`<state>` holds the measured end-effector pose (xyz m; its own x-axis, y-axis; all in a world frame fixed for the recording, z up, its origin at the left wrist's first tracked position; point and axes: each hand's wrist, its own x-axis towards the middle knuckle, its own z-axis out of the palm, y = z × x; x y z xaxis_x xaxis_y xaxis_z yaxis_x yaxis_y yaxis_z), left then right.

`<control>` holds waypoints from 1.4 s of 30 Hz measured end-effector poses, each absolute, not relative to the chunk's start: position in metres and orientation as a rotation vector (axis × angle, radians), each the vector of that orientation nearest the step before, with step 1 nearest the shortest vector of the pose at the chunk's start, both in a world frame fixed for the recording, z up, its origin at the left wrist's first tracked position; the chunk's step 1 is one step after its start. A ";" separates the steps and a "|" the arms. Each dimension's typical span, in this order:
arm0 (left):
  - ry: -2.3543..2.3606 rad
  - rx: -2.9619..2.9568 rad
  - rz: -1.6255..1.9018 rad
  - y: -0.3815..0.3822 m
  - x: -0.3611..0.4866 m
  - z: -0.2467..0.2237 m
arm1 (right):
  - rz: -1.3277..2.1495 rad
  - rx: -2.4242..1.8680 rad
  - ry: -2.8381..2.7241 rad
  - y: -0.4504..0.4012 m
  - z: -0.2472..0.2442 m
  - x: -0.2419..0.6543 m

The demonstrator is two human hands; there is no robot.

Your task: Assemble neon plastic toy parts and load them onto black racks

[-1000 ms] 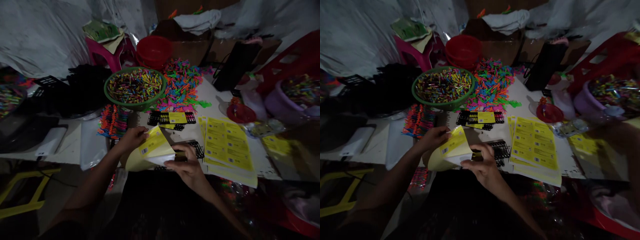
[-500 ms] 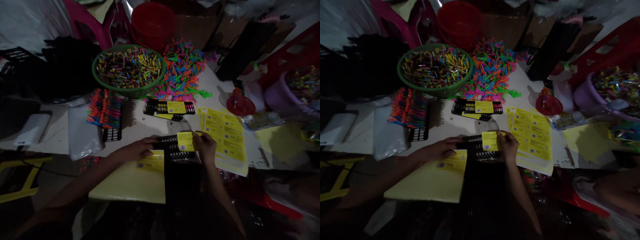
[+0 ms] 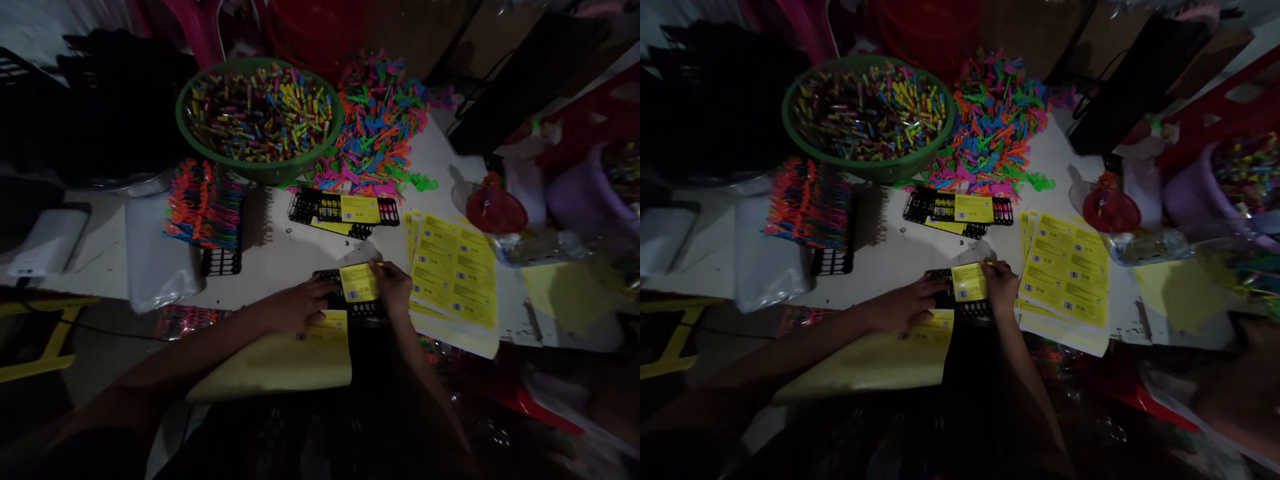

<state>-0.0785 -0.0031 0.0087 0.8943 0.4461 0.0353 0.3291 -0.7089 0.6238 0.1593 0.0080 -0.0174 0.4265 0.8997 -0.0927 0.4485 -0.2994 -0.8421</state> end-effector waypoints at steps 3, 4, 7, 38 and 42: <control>0.539 2.467 0.227 0.000 -0.078 0.010 | 0.725 -1.947 -1.158 0.007 -0.016 0.159; 0.551 2.471 0.224 0.001 -0.077 0.011 | 0.719 -1.957 -1.167 0.007 -0.015 0.159; 0.586 2.468 0.199 0.004 -0.074 0.012 | 0.695 -1.988 -1.199 0.005 -0.013 0.159; 0.762 2.572 -0.054 0.011 -0.053 0.023 | 0.254 -2.171 -1.421 -0.001 -0.008 0.154; 0.774 2.571 -0.037 0.010 -0.054 0.020 | 0.332 -2.185 -1.435 0.001 -0.010 0.157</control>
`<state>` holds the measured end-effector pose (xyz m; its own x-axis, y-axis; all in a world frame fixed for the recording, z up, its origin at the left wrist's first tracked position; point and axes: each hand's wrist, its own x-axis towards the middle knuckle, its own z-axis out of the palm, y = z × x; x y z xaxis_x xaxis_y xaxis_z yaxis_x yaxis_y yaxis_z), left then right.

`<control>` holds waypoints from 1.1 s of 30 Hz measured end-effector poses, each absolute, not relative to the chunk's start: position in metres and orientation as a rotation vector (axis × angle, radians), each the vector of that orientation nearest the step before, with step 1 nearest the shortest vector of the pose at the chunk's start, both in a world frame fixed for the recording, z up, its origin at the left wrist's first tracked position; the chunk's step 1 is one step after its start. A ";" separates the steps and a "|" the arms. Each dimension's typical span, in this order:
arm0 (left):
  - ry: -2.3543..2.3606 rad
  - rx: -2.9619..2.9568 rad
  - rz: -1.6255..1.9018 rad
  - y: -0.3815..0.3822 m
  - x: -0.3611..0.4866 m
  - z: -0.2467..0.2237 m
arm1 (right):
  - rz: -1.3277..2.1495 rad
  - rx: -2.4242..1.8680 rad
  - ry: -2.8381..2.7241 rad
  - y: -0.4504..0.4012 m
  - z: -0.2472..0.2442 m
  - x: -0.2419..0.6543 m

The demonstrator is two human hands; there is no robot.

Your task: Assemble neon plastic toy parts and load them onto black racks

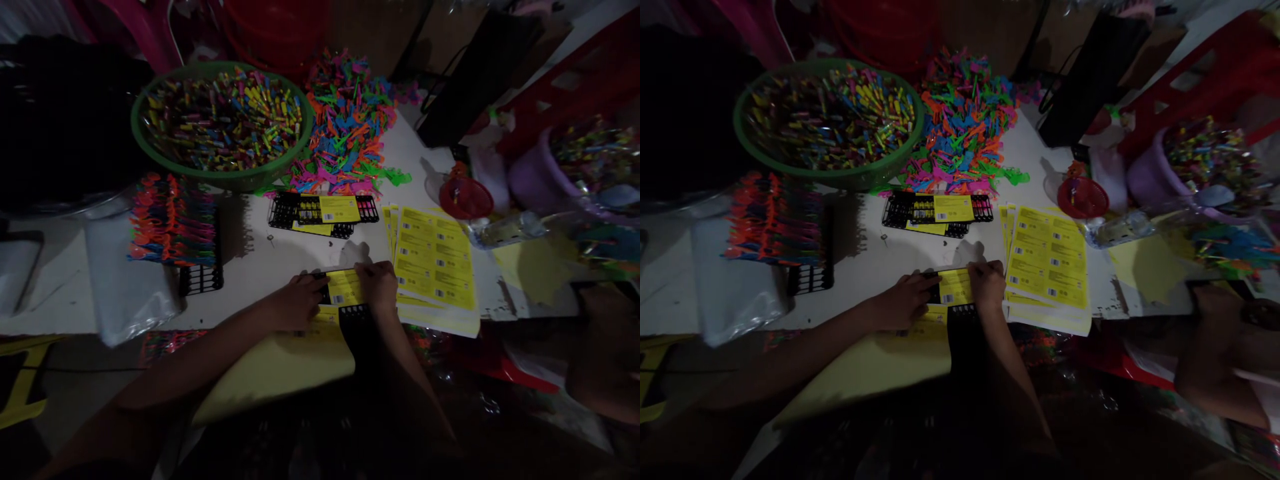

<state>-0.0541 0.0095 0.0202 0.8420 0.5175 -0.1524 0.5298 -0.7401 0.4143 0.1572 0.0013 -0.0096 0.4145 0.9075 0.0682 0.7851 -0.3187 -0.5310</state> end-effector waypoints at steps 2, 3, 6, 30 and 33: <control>0.775 2.565 -0.045 0.009 -0.054 0.019 | 0.328 -2.185 -1.455 0.002 -0.011 0.157; 0.775 2.560 -0.051 0.009 -0.054 0.019 | 0.321 -2.187 -1.465 0.002 -0.011 0.157; 0.773 2.543 -0.070 0.009 -0.053 0.020 | 0.298 -2.188 -1.498 0.000 -0.013 0.156; 0.801 2.545 -0.091 0.009 -0.052 0.022 | 0.256 -2.147 -1.544 -0.003 -0.013 0.155; 0.791 2.555 -0.093 0.009 -0.052 0.022 | 0.129 -2.199 -1.638 -0.005 -0.014 0.150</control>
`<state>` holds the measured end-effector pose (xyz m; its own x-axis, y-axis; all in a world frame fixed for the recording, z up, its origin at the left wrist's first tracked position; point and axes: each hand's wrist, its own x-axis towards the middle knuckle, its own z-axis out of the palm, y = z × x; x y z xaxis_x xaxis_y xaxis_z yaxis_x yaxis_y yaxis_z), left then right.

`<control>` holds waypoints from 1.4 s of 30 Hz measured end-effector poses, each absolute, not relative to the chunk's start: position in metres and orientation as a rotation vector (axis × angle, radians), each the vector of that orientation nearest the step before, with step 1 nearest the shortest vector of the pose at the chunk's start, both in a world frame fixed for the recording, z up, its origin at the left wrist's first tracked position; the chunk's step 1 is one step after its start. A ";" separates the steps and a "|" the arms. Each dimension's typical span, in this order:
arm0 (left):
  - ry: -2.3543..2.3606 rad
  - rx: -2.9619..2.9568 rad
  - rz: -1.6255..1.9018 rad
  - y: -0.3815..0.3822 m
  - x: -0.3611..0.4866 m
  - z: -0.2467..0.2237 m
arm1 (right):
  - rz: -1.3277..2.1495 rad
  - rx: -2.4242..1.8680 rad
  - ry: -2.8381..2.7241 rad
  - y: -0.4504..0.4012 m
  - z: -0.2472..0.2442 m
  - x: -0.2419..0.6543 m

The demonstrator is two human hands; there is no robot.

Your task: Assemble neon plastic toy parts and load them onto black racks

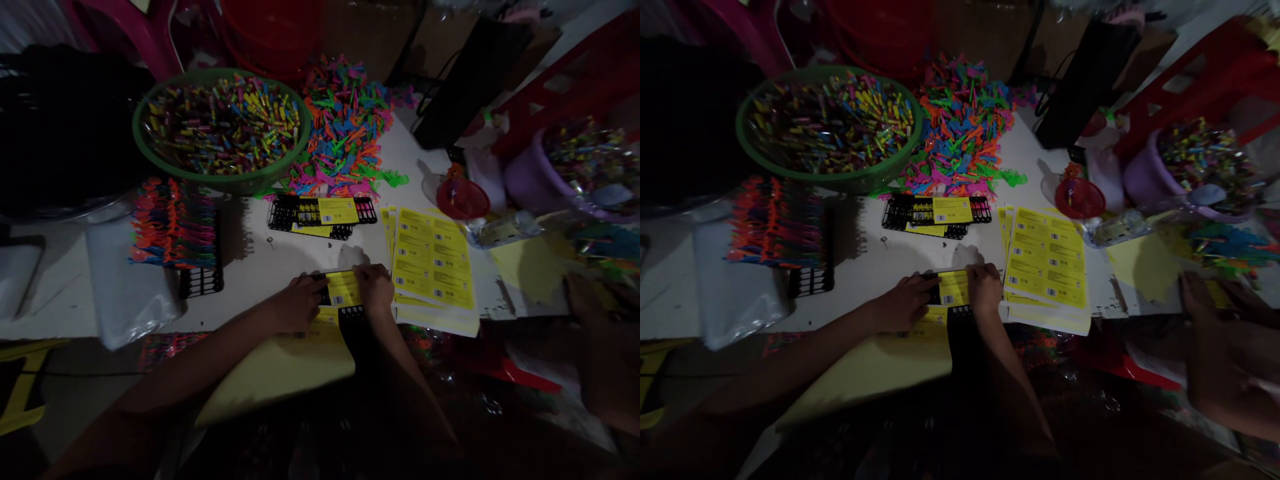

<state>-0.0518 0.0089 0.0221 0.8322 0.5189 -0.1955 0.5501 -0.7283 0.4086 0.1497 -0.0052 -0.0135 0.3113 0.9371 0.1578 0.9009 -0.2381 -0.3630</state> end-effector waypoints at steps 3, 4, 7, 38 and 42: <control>0.790 2.561 -0.104 0.008 -0.052 0.023 | -0.149 -2.258 -1.666 -0.010 -0.015 0.150; 0.792 2.561 -0.107 0.008 -0.052 0.023 | -0.226 -2.270 -1.635 -0.012 -0.015 0.153; 0.789 2.551 -0.090 0.007 -0.053 0.020 | -0.334 -2.205 -1.640 -0.018 -0.016 0.162; 0.880 1.208 0.618 0.036 -0.115 0.094 | 1.146 -1.046 -1.658 0.040 0.077 0.086; 0.861 1.398 0.632 0.029 -0.108 0.107 | 1.159 -1.098 -1.530 0.017 0.087 0.092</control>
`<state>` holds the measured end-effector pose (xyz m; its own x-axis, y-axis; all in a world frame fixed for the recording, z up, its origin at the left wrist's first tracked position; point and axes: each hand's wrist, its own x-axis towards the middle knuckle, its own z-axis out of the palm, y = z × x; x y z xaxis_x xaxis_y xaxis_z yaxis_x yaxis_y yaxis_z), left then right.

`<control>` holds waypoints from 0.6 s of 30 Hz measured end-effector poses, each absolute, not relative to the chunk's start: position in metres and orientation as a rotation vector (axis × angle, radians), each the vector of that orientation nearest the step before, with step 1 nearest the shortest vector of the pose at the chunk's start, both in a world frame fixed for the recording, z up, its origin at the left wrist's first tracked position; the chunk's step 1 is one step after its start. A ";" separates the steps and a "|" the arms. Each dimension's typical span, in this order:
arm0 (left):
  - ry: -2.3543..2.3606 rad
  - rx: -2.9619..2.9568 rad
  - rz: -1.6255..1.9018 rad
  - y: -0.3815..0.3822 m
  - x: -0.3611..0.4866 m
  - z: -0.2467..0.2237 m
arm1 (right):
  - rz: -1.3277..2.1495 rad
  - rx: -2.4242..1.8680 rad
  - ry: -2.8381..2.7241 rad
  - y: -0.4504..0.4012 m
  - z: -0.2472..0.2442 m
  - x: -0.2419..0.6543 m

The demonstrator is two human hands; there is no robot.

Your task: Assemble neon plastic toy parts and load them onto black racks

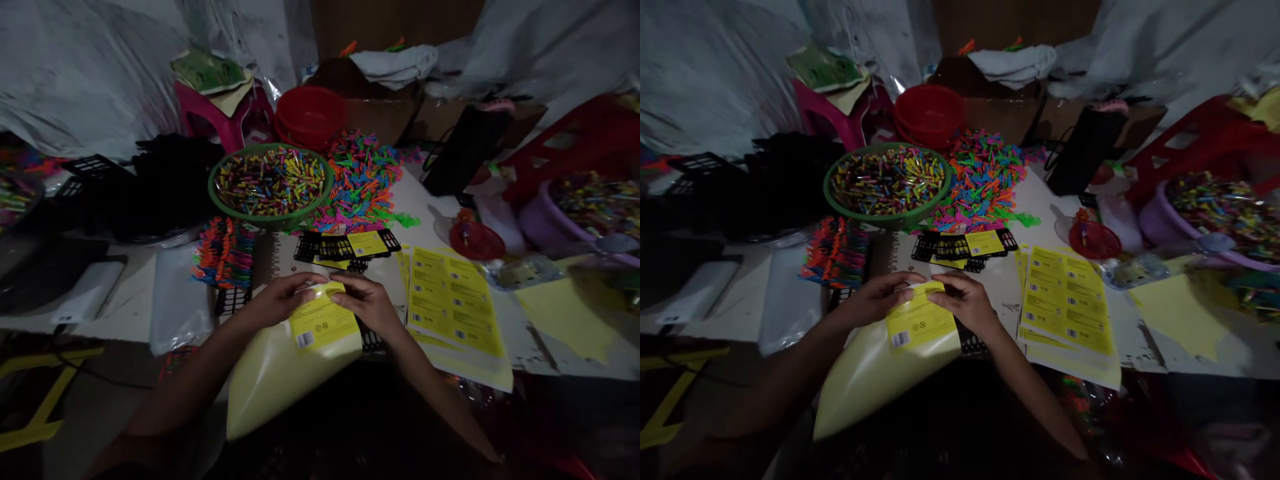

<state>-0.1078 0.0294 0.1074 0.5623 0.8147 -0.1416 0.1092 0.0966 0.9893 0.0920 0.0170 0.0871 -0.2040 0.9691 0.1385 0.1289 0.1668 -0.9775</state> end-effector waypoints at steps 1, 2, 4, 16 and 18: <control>0.863 1.459 0.627 0.027 -0.106 0.109 | 1.183 -1.111 -1.517 0.014 0.088 0.095; 0.864 1.516 0.616 0.025 -0.104 0.111 | 1.222 -1.125 -1.506 0.012 0.089 0.098; 0.875 1.604 0.580 0.021 -0.101 0.113 | 1.275 -1.160 -1.481 0.007 0.091 0.102; 0.907 1.658 0.432 0.022 -0.090 0.124 | 0.197 -1.161 -2.104 -0.010 0.094 0.105; 0.931 1.631 0.462 0.022 -0.089 0.120 | 0.123 -1.164 -2.137 -0.010 0.091 0.106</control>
